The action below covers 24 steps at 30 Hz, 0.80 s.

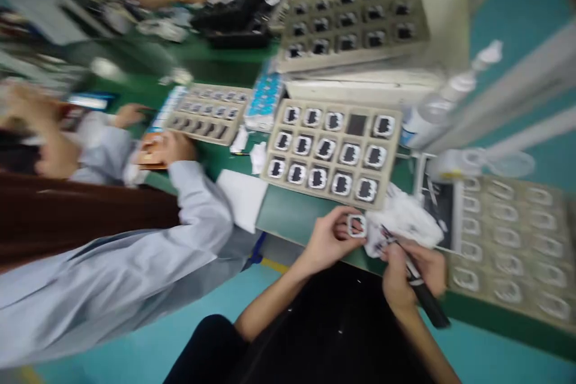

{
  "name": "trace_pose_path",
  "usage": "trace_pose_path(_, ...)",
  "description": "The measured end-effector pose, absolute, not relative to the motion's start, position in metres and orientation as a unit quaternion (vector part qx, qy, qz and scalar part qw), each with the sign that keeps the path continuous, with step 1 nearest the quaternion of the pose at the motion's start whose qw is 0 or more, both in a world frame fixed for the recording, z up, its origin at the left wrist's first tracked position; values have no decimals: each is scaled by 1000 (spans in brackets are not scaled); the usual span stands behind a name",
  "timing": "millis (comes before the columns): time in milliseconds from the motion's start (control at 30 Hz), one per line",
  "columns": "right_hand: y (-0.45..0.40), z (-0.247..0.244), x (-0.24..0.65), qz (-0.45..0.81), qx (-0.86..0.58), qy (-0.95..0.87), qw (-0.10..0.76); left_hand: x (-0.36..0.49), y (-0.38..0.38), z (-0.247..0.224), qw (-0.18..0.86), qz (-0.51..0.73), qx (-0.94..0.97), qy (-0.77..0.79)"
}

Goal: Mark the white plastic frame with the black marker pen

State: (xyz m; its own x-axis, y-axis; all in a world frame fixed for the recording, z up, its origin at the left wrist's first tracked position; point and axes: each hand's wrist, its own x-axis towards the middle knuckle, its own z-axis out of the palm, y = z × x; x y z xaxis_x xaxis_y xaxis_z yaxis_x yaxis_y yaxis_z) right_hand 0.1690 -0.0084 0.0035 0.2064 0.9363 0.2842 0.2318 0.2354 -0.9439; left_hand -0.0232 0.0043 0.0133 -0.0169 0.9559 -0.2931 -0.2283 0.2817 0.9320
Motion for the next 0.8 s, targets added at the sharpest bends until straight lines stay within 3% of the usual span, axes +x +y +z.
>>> trace_pose_path(467,1,27,146,298,-470,-605,570,-25,-10,13,432,486,549,525)
trace_pose_path(800,0,30,144,294,-486,-601,562,-26,-15,10,389,451,577,560)
